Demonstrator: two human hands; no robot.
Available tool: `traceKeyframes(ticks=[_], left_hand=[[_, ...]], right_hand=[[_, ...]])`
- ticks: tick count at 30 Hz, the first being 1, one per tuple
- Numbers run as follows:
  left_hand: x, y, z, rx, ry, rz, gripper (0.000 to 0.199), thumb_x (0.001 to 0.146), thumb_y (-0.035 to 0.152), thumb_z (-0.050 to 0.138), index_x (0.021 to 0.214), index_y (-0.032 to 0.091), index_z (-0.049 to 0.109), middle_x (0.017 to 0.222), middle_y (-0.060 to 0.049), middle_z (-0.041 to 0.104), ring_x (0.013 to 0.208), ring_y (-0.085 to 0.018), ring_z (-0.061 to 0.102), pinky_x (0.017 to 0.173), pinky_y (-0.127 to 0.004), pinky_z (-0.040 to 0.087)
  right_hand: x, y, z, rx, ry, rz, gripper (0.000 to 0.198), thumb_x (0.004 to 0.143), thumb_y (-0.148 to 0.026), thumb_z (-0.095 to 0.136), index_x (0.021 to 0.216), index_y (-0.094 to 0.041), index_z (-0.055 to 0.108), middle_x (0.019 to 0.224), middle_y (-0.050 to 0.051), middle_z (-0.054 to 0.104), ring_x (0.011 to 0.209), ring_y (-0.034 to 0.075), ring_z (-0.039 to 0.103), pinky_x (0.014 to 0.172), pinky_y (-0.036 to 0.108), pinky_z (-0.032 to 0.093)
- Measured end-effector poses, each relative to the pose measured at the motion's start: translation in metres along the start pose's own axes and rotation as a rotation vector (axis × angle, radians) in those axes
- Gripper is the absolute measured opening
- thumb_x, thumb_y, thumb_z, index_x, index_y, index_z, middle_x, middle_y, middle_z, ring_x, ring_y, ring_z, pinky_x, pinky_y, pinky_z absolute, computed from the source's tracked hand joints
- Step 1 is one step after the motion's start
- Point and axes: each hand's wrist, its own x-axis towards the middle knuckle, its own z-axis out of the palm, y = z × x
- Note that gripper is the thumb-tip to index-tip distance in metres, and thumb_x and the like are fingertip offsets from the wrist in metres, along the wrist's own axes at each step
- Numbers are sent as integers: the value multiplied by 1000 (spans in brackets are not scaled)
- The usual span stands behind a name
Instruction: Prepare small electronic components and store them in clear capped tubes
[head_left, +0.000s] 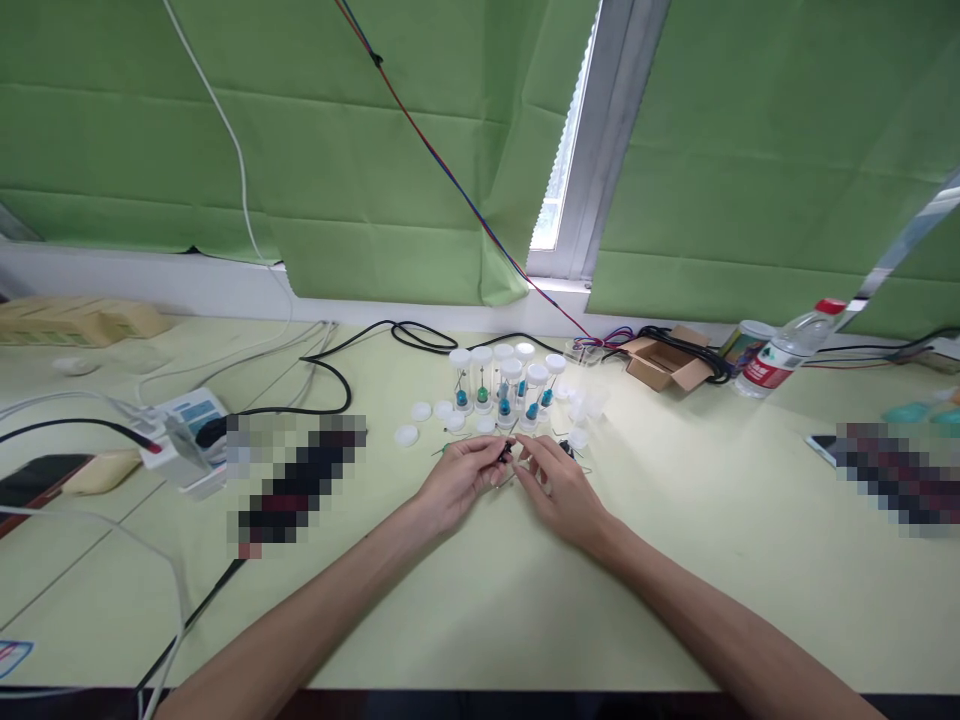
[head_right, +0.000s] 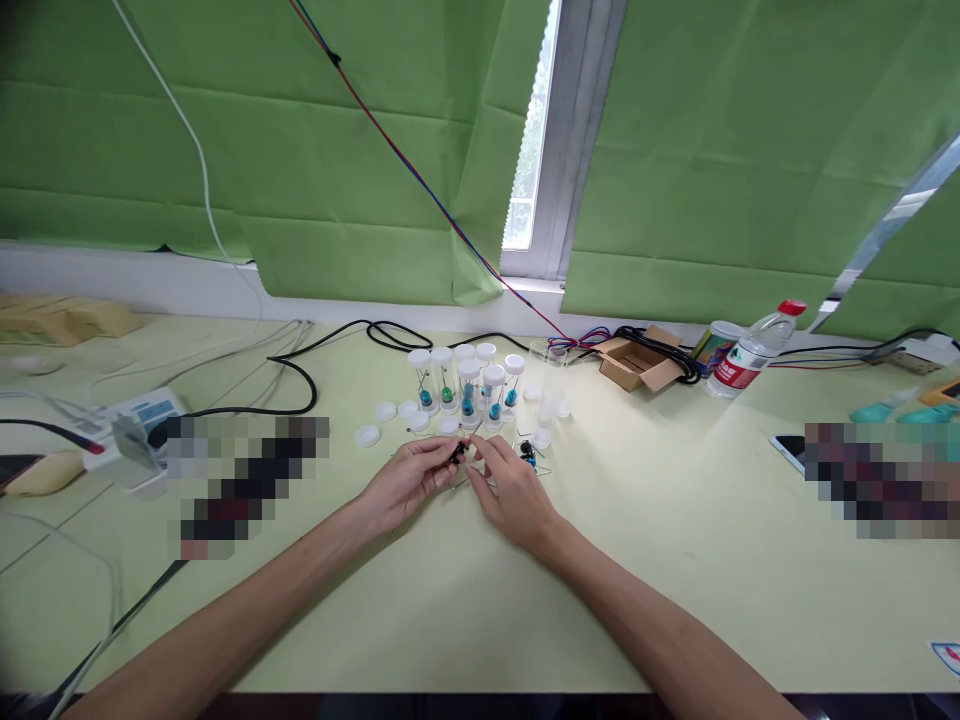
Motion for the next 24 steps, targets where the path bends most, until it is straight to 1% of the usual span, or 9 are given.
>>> traceKeyframes(ticks=[2, 4, 7, 10, 12, 17, 24], left_hand=[[0, 4, -1, -5, 48, 15, 10, 79, 13, 70, 85, 6, 75, 74, -8, 66, 59, -7, 56, 57, -16, 50], [2, 9, -2, -5, 65, 39, 10, 81, 10, 67, 86, 6, 74, 77, -10, 67, 64, -8, 59, 60, -15, 52], [5, 15, -8, -21, 85, 56, 11, 84, 10, 64, 85, 6, 74, 78, -10, 67, 66, -9, 61, 61, -15, 53], [10, 18, -14, -46, 86, 97, 10, 84, 8, 63, 85, 7, 73, 77, -9, 66, 65, -9, 61, 60, -15, 54], [12, 19, -16, -74, 99, 116, 10, 83, 6, 62, 83, 7, 72, 76, -8, 65, 66, -9, 62, 60, -15, 54], [13, 22, -15, -123, 119, 107, 9, 83, 5, 61, 81, 7, 70, 75, -8, 64, 65, -9, 62, 59, -15, 53], [13, 23, -15, -153, 66, 89, 11, 84, 3, 58, 82, 7, 69, 78, -8, 64, 67, -10, 62, 61, -15, 55]], right_hand=[[0, 0, -1, -24, 14, 25, 37, 95, -20, 47, 132, -21, 46, 99, 8, 59, 75, 18, 61, 72, 35, 53], [0, 0, -2, -56, 11, 36, 34, 95, -19, 47, 129, -21, 48, 99, 9, 59, 81, 20, 61, 75, 36, 53], [0, 1, -1, -105, -36, 31, 28, 94, -19, 49, 122, -20, 53, 104, 11, 58, 93, 24, 59, 83, 40, 51], [0, 1, 0, -148, -86, 9, 27, 91, -19, 54, 118, -19, 56, 107, 12, 57, 99, 26, 56, 88, 44, 49], [0, 0, 1, -171, -115, -10, 25, 90, -20, 57, 115, -19, 57, 105, 12, 57, 100, 27, 55, 89, 45, 47], [0, -2, 4, -209, -175, -53, 15, 90, -18, 57, 105, -19, 60, 105, 11, 57, 101, 26, 53, 90, 45, 44], [1, 3, 11, -222, -203, -69, 6, 91, -13, 55, 93, -19, 57, 101, 9, 57, 97, 23, 52, 88, 40, 42]])
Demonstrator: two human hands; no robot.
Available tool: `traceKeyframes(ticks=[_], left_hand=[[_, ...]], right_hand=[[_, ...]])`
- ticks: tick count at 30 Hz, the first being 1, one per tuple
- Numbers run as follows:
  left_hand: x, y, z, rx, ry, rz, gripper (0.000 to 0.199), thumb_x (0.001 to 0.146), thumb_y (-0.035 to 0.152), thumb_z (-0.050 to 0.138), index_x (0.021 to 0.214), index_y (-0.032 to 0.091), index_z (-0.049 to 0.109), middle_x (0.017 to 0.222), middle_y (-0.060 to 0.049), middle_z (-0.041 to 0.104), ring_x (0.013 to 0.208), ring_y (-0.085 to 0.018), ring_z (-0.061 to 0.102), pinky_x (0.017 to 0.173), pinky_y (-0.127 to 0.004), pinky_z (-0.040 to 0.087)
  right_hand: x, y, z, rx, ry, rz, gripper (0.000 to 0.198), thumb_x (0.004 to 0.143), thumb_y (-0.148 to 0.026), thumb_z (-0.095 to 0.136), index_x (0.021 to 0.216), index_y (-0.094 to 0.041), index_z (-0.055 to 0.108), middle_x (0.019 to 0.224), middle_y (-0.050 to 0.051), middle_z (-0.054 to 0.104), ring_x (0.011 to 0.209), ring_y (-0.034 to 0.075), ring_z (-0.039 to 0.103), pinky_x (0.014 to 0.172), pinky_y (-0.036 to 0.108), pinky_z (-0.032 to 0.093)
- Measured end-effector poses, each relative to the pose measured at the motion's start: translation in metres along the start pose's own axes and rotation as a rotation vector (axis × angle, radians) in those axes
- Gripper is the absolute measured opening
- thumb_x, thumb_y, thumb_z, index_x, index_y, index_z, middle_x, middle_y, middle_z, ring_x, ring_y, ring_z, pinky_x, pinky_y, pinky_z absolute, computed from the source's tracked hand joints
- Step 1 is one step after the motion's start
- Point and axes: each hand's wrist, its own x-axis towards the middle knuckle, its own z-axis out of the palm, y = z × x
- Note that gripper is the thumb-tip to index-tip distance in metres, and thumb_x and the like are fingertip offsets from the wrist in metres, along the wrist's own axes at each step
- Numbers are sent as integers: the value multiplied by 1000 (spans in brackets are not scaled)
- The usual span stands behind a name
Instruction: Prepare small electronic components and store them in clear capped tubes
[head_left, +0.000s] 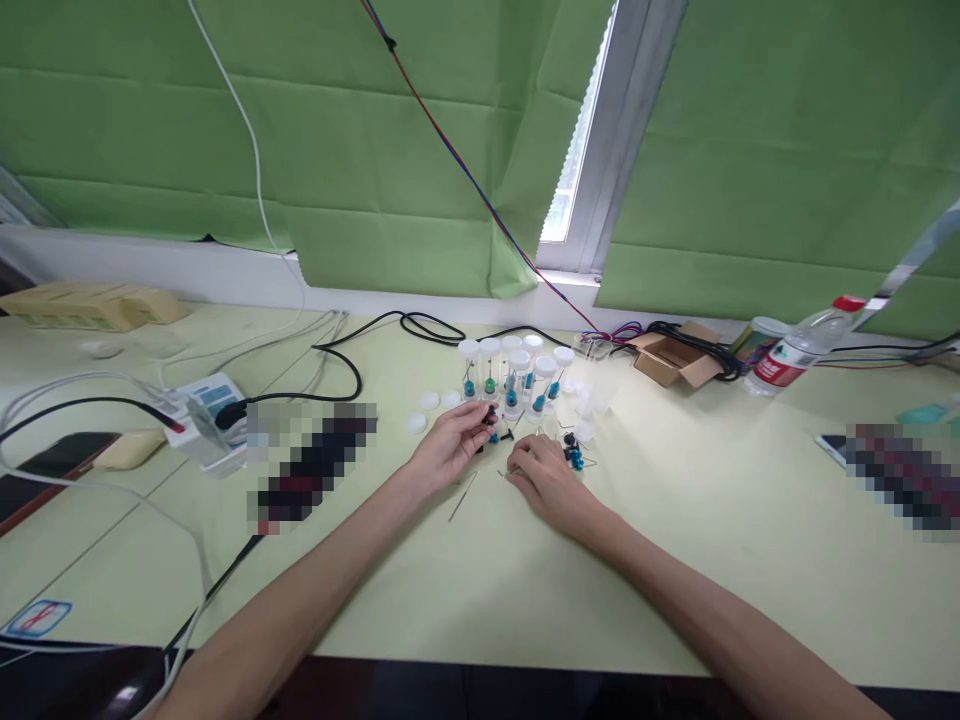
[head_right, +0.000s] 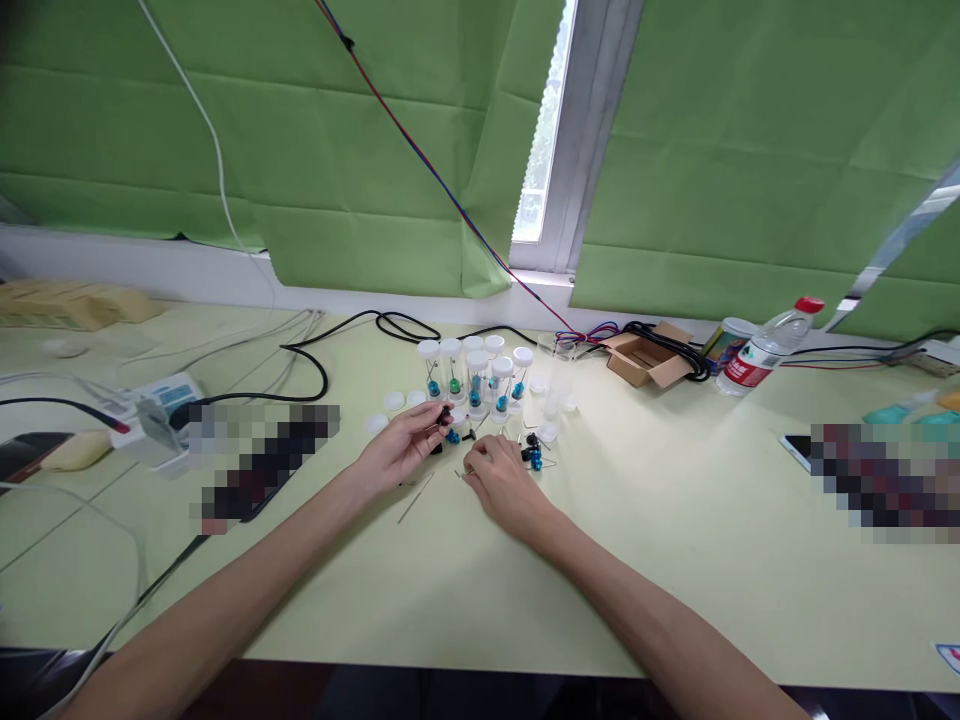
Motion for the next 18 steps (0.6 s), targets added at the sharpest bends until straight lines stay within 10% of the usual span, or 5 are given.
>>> traceKeyframes(ticks=[18], left_hand=[[1, -9, -2, 52, -89, -60, 8, 83, 6, 63, 87, 7, 70, 75, -8, 65, 66, -10, 63, 65, -16, 55]], right_hand=[[8, -9, 0, -305, -106, -178, 18, 96, -10, 42, 86, -15, 55, 92, 10, 56, 88, 23, 48, 80, 37, 43]])
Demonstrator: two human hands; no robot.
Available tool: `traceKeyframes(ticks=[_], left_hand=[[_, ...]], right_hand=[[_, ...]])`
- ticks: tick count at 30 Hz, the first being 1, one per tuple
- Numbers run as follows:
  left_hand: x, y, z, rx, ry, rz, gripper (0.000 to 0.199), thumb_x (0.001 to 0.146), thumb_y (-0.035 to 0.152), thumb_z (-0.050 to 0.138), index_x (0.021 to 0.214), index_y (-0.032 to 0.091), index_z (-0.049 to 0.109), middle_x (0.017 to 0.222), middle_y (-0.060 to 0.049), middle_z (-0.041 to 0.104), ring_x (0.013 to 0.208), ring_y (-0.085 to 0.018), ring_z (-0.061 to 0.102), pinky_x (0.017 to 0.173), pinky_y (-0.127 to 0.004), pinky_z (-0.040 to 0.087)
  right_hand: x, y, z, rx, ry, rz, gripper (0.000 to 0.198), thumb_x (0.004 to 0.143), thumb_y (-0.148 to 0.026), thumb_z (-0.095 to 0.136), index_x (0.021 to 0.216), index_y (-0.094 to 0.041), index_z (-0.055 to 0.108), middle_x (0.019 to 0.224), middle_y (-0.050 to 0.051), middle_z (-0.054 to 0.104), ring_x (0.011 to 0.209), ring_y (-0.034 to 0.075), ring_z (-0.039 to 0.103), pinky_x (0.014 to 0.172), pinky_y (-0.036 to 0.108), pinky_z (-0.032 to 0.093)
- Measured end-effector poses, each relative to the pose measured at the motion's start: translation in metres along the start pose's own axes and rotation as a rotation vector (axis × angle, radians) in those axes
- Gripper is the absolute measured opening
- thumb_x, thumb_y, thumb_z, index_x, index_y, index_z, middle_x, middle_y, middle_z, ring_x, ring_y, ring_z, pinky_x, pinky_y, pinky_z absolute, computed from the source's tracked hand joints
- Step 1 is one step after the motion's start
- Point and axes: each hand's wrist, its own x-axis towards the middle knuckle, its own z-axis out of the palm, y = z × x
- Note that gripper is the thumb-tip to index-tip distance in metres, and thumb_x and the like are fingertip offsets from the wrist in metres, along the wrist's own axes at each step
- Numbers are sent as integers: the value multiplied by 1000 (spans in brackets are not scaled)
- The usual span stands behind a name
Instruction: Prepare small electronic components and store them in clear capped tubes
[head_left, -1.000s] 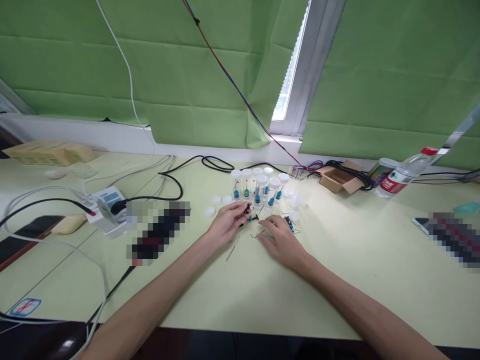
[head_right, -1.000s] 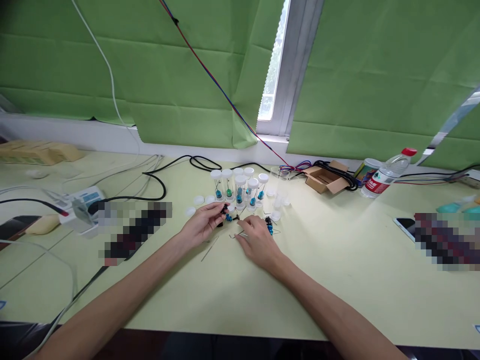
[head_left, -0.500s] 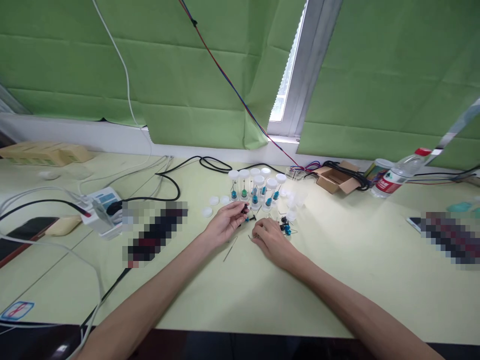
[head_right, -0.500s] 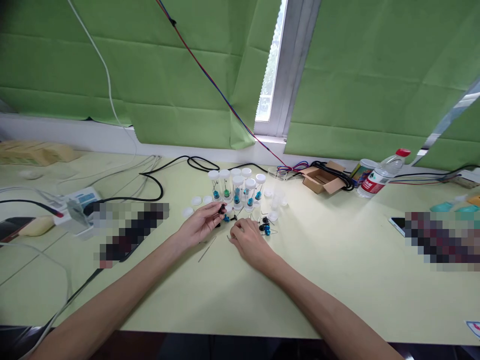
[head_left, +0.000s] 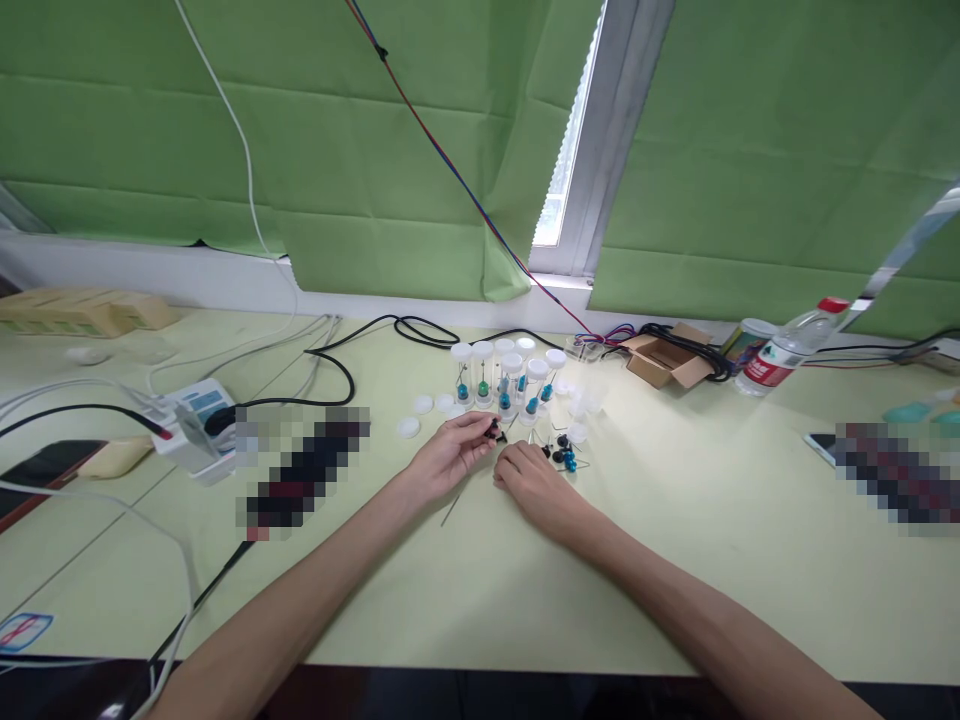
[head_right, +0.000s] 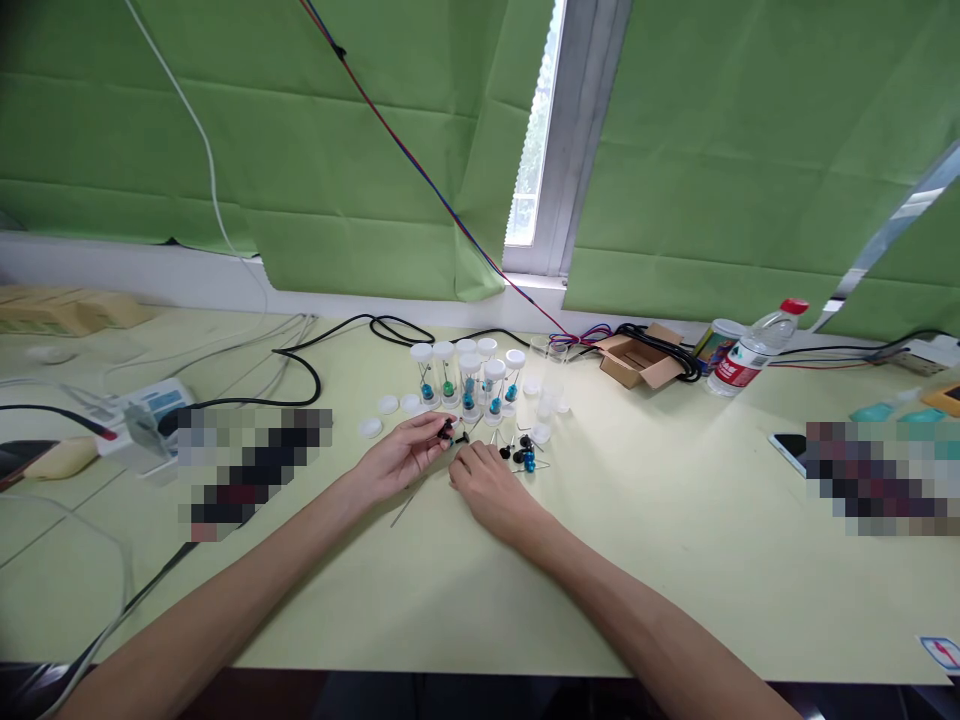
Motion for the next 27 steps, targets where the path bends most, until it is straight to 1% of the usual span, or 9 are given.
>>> traceKeyframes(ticks=[6, 10, 12, 14, 17, 20, 22, 25, 27], left_hand=[[-2, -1, 2, -2, 4, 1, 6, 81, 7, 65, 85, 8, 70, 75, -7, 66, 65, -9, 63, 65, -16, 55], [-3, 0, 2, -14, 6, 6, 7, 82, 6, 64, 84, 7, 70, 75, -7, 66, 67, -10, 64, 65, -16, 55], [-2, 0, 2, -27, 5, 14, 9, 82, 4, 62, 83, 7, 71, 75, -7, 66, 68, -10, 63, 65, -16, 55], [-2, 0, 2, -36, 7, 14, 11, 83, 3, 61, 82, 7, 71, 75, -7, 65, 68, -10, 63, 65, -16, 55], [-2, 1, 2, -36, 11, 4, 11, 83, 4, 61, 82, 7, 71, 76, -8, 65, 68, -10, 63, 64, -16, 55], [-3, -1, 3, -21, 15, -2, 10, 82, 5, 62, 83, 7, 71, 79, -8, 65, 70, -10, 63, 64, -15, 55], [-4, -3, 5, 1, 14, -20, 8, 82, 6, 63, 84, 7, 72, 78, -8, 65, 68, -9, 62, 63, -15, 54], [-8, -9, 9, 48, -3, -48, 5, 80, 8, 68, 84, 8, 71, 79, -8, 65, 69, -9, 63, 63, -15, 54], [-11, -14, 11, 74, -30, -74, 5, 78, 10, 71, 82, 8, 71, 79, -8, 66, 66, -9, 62, 60, -15, 53]], right_hand=[[-1, 1, 2, 6, 27, -9, 16, 97, -11, 43, 87, -15, 55, 92, 10, 55, 89, 23, 49, 81, 37, 42], [-1, 1, 0, 102, 71, -4, 17, 96, -9, 41, 87, -16, 53, 91, 10, 56, 89, 23, 49, 80, 37, 43], [-1, 2, -3, 168, 115, 18, 18, 95, -7, 40, 87, -16, 52, 91, 10, 56, 89, 23, 49, 79, 36, 44], [0, 3, -5, 238, 181, 49, 18, 95, -6, 39, 87, -17, 50, 91, 10, 57, 89, 22, 48, 79, 36, 44], [-2, 9, -8, 349, 326, 127, 16, 95, -8, 39, 88, -18, 49, 88, 8, 57, 86, 21, 48, 77, 35, 44], [-5, 17, -8, 431, 493, 255, 13, 96, -12, 41, 88, -20, 48, 83, 5, 55, 80, 19, 50, 72, 32, 45], [-8, 21, -7, 473, 578, 348, 11, 96, -16, 43, 88, -20, 50, 80, 3, 54, 72, 16, 51, 67, 30, 45], [-11, 24, -6, 532, 677, 441, 4, 95, -20, 48, 95, -21, 51, 81, 2, 58, 70, 15, 55, 64, 28, 48], [-12, 23, -6, 574, 728, 461, 8, 94, -20, 50, 102, -21, 51, 83, 2, 60, 71, 14, 59, 66, 28, 51]])
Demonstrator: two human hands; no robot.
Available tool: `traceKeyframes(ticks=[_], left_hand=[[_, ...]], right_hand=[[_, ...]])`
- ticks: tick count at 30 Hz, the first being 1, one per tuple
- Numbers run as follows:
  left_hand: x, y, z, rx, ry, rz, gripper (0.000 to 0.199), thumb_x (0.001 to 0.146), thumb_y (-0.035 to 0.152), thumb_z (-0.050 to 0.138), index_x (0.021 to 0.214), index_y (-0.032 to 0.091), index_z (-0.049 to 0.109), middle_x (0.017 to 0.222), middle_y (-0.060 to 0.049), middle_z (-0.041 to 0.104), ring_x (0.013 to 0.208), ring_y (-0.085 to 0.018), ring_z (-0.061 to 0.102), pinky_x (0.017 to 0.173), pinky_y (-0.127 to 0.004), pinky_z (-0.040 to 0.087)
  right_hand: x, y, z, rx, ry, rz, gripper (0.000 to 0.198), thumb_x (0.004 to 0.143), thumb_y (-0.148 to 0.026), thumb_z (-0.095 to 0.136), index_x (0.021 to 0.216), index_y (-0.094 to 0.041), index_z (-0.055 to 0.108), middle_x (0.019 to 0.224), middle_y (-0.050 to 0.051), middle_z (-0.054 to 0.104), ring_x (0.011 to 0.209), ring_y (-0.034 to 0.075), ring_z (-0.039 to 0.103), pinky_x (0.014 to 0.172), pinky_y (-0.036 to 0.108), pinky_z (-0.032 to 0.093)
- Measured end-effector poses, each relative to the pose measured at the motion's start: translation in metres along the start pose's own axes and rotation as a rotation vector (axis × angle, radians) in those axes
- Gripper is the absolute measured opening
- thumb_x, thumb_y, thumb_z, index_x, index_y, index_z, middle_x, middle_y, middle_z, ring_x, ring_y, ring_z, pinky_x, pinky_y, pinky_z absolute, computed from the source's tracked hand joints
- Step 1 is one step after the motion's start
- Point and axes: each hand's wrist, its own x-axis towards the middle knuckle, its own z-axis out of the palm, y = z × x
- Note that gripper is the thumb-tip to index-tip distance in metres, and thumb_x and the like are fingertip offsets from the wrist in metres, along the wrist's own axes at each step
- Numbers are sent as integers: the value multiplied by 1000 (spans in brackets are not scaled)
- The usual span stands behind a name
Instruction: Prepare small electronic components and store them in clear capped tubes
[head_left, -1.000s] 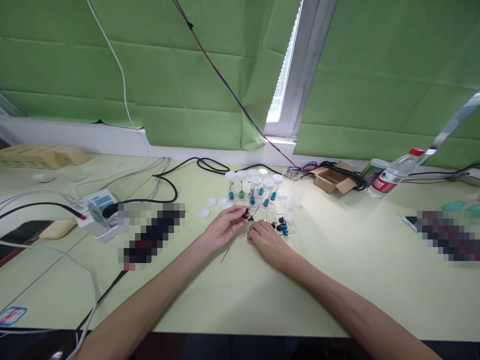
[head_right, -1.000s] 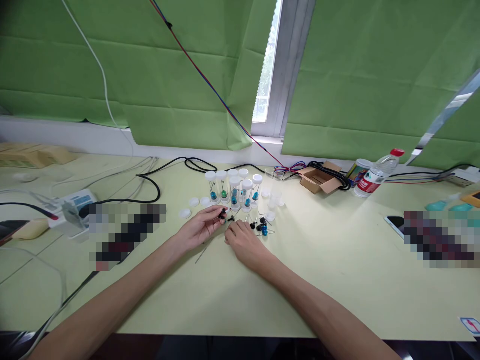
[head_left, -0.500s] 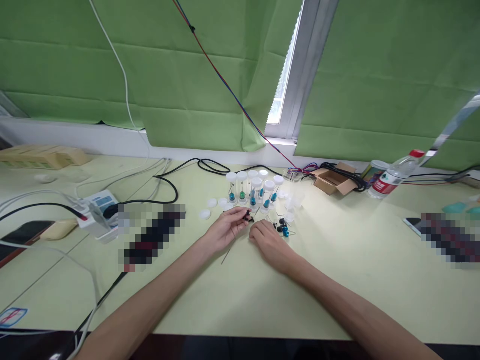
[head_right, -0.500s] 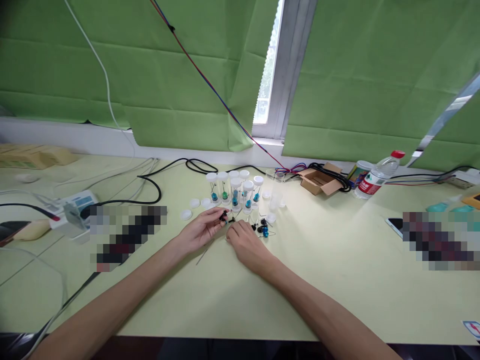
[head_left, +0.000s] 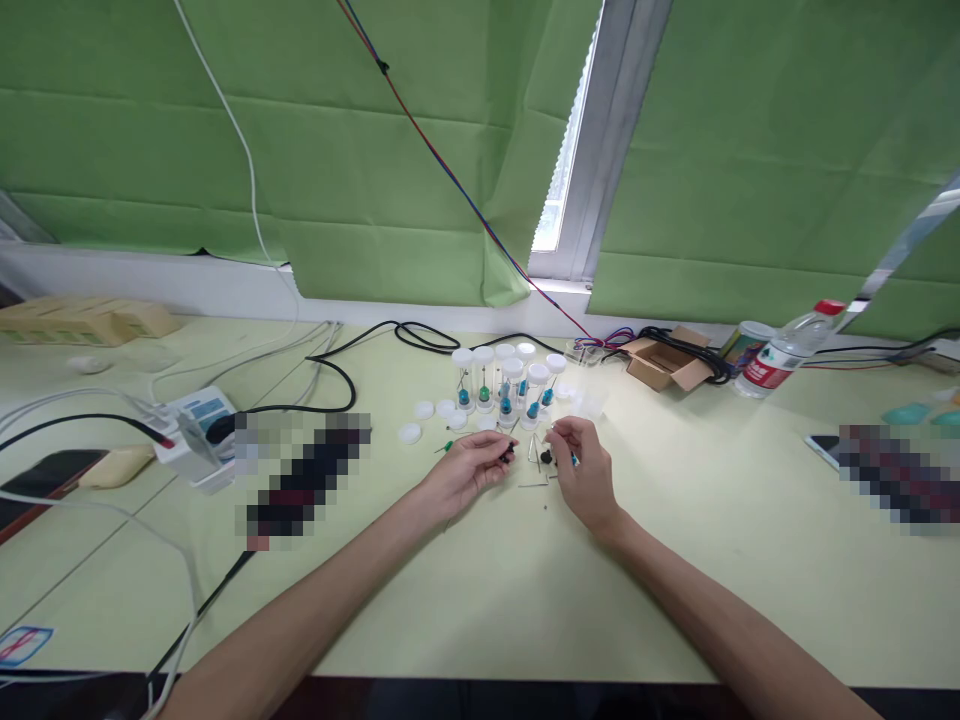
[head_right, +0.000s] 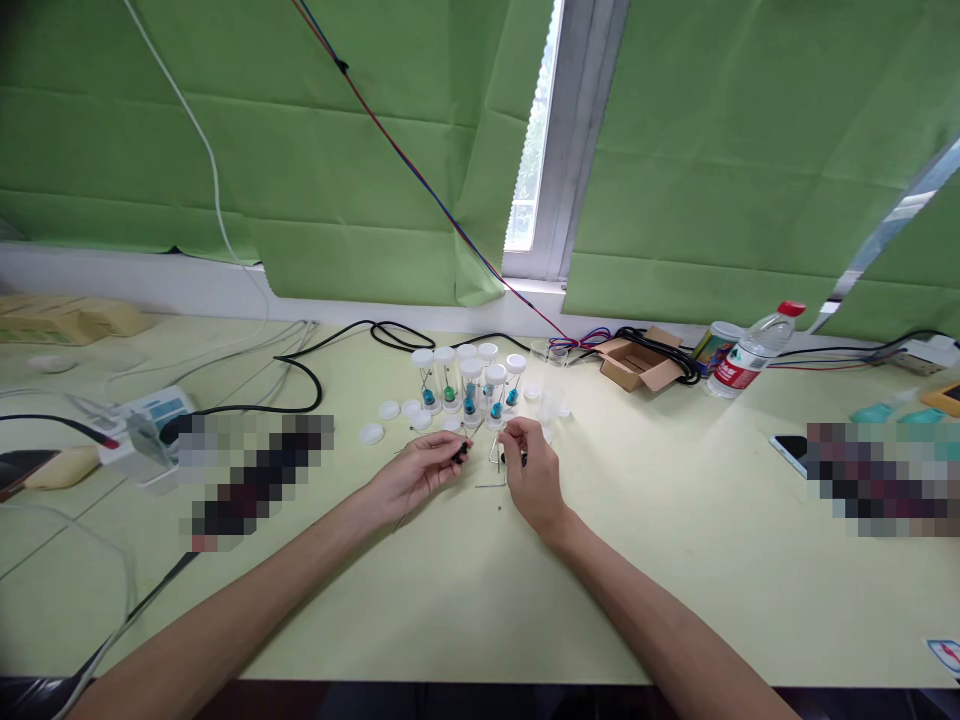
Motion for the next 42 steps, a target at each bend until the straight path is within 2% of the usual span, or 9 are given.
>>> traceKeyframes(ticks=[3, 13, 31, 37, 42], left_hand=[[-2, -5, 4, 7, -22, -41, 8, 76, 13, 74, 82, 8, 70, 74, -7, 65, 61, -8, 61, 58, -15, 52], [-4, -8, 2, -7, -83, -63, 9, 77, 16, 74, 82, 10, 70, 73, -5, 65, 61, -7, 59, 56, -13, 48], [-4, -9, 3, 11, -101, -53, 15, 73, 19, 79, 83, 10, 71, 76, -4, 65, 71, -9, 62, 61, -15, 49], [-5, -7, 4, -1, -86, -65, 12, 74, 17, 77, 82, 10, 70, 72, -4, 65, 61, -7, 60, 56, -14, 49], [-5, -6, 4, -44, -63, -64, 7, 76, 13, 75, 78, 9, 69, 70, -5, 65, 60, -8, 61, 57, -14, 51]], right_hand=[[-2, -4, 1, 74, 4, 12, 16, 95, -21, 50, 110, -22, 52, 82, 1, 61, 65, 13, 61, 62, 28, 54], [-8, -15, 4, 176, -6, -107, 14, 93, -13, 53, 99, -21, 62, 84, 4, 65, 69, 14, 66, 59, 28, 57], [-9, -14, 3, 124, -45, -137, 14, 93, -14, 53, 99, -22, 63, 84, 3, 68, 65, 13, 64, 60, 28, 56], [-8, -16, 2, 93, -29, -153, 12, 91, -15, 57, 96, -23, 65, 82, 2, 71, 69, 14, 65, 64, 28, 55], [-7, -16, 2, 101, -11, -91, 8, 90, -17, 60, 93, -23, 65, 83, 3, 72, 74, 16, 67, 66, 29, 56]])
